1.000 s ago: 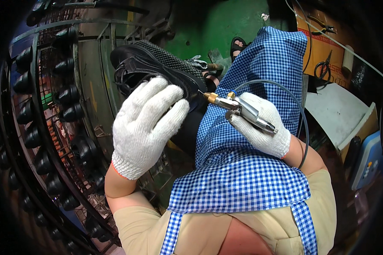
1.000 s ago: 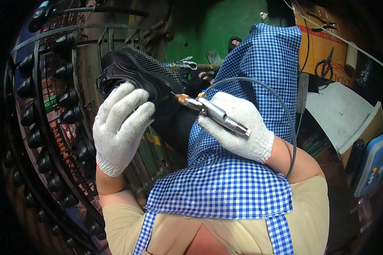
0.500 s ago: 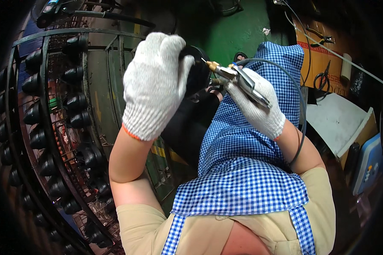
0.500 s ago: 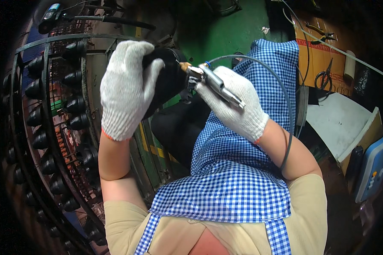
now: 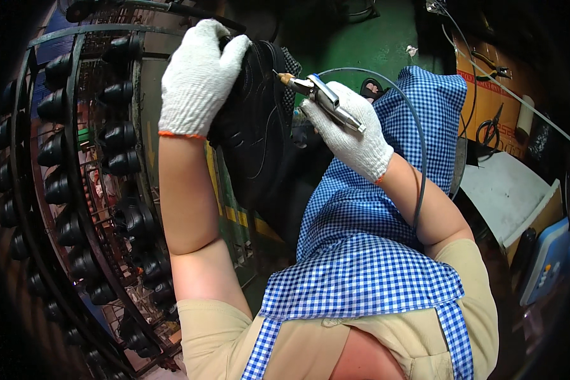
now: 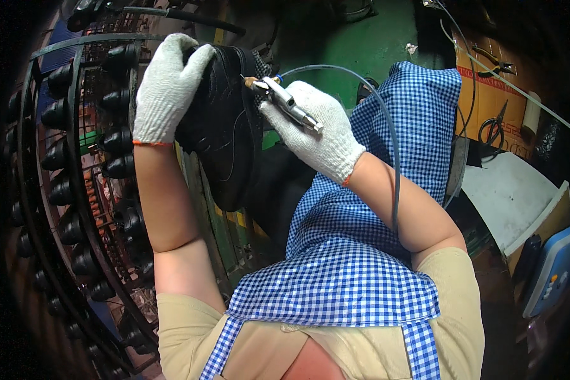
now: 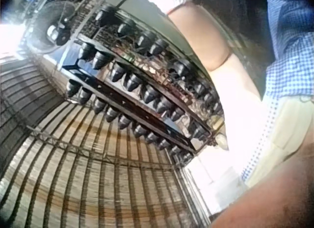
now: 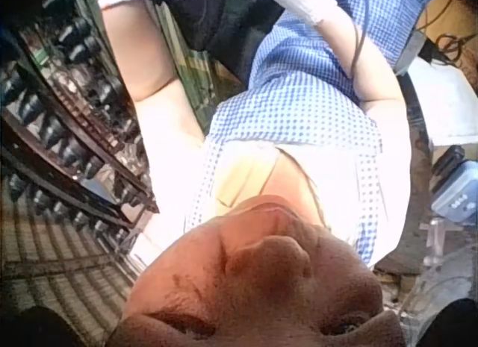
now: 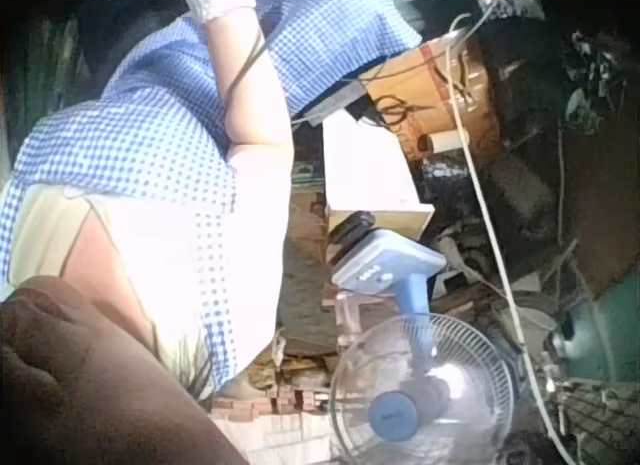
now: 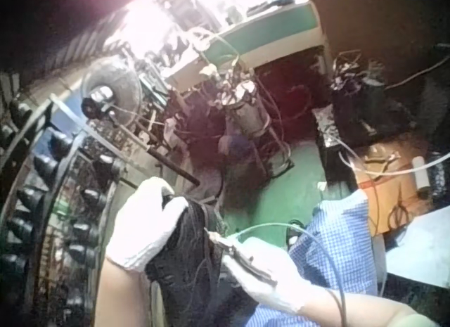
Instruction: The person sits on the floor in a workshop and uses a spray gun to apply a coating to black leather shoes. They pick up shoes from a metal rack, hold them in their left hand, and spray the surface with their right hand before placing them back on the rack.
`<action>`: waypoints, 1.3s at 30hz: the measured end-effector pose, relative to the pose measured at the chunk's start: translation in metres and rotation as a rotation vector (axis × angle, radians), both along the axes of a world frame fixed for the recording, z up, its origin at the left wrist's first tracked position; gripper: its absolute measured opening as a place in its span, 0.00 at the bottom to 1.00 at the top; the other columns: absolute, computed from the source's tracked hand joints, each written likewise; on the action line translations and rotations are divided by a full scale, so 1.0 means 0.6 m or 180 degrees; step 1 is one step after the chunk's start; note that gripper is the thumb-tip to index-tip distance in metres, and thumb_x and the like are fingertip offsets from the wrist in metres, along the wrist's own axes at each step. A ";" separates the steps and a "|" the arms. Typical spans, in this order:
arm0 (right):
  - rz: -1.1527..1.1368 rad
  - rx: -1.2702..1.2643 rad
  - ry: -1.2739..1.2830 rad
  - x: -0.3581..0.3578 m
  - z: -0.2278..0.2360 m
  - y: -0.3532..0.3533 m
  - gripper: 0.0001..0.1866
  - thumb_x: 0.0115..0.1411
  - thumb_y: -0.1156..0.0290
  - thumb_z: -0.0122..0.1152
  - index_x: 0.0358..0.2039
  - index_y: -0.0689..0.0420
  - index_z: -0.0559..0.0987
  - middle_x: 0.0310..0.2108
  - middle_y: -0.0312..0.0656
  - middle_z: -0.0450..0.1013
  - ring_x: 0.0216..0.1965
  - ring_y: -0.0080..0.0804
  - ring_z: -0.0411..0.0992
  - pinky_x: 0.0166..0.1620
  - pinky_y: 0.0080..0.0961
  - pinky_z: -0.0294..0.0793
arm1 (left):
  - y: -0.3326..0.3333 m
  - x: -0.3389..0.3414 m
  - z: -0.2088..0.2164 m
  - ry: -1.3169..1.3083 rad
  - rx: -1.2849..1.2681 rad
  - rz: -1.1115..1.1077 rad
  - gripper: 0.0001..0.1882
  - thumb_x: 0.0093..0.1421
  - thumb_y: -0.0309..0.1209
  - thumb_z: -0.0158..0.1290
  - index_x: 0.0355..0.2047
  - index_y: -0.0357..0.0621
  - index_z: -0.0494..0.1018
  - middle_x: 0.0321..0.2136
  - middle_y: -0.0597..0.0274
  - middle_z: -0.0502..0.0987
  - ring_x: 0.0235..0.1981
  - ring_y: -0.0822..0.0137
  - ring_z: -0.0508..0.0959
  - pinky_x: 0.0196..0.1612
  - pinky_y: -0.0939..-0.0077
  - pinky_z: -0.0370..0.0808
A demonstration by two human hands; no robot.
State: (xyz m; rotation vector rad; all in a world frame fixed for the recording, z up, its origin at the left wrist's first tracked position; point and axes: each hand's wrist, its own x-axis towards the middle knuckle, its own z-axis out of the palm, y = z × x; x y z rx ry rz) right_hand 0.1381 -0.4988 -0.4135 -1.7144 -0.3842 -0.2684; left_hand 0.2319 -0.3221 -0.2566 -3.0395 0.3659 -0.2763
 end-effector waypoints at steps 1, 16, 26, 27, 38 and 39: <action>0.0030 0.0027 0.0292 -0.004 0.003 -0.001 0.11 0.67 0.64 0.64 0.39 0.59 0.82 0.28 0.46 0.73 0.28 0.43 0.75 0.32 0.35 0.75 | 0.007 0.000 0.003 0.0115 -0.0225 -0.0047 0.22 0.66 0.45 0.60 0.45 0.35 0.78 0.40 0.47 0.82 0.43 0.56 0.83 0.50 0.65 0.77; 0.0436 -0.0248 0.0268 -0.068 0.000 -0.025 0.09 0.67 0.66 0.63 0.40 0.58 0.83 0.29 0.47 0.74 0.29 0.43 0.77 0.33 0.35 0.77 | 0.115 -0.357 -0.083 0.0658 -0.2986 0.1229 0.14 0.67 0.22 0.53 0.53 0.39 0.73 0.49 0.60 0.74 0.52 0.67 0.74 0.58 0.69 0.71; 0.0613 -0.0154 0.0663 -0.104 0.011 -0.057 0.09 0.66 0.66 0.66 0.41 0.58 0.82 0.29 0.46 0.74 0.28 0.43 0.76 0.33 0.33 0.76 | 0.078 -0.370 -0.063 0.1124 -0.2627 0.0317 0.17 0.56 0.10 0.58 0.44 0.39 0.77 0.44 0.58 0.75 0.42 0.68 0.78 0.43 0.76 0.76; 0.0613 -0.0140 0.0643 -0.106 0.015 -0.061 0.09 0.66 0.66 0.66 0.41 0.57 0.82 0.29 0.46 0.74 0.29 0.43 0.76 0.33 0.33 0.76 | 0.070 -0.363 -0.058 0.1150 -0.2450 0.0152 0.17 0.55 0.10 0.59 0.44 0.39 0.77 0.43 0.58 0.76 0.41 0.67 0.79 0.42 0.76 0.77; 0.1082 -0.0999 0.0522 -0.125 0.033 -0.141 0.10 0.65 0.61 0.65 0.35 0.55 0.82 0.28 0.44 0.74 0.28 0.42 0.76 0.32 0.35 0.76 | 0.004 -0.286 -0.028 0.0867 -0.0634 -0.1373 0.23 0.42 0.20 0.70 0.41 0.47 0.81 0.38 0.60 0.80 0.41 0.54 0.80 0.45 0.61 0.78; 0.1107 -0.1122 0.0523 -0.127 0.038 -0.150 0.11 0.65 0.61 0.65 0.35 0.55 0.82 0.28 0.44 0.74 0.28 0.42 0.76 0.32 0.35 0.76 | 0.000 -0.278 -0.028 0.0845 -0.0466 -0.1509 0.25 0.38 0.23 0.71 0.41 0.50 0.81 0.39 0.63 0.80 0.45 0.54 0.81 0.50 0.56 0.79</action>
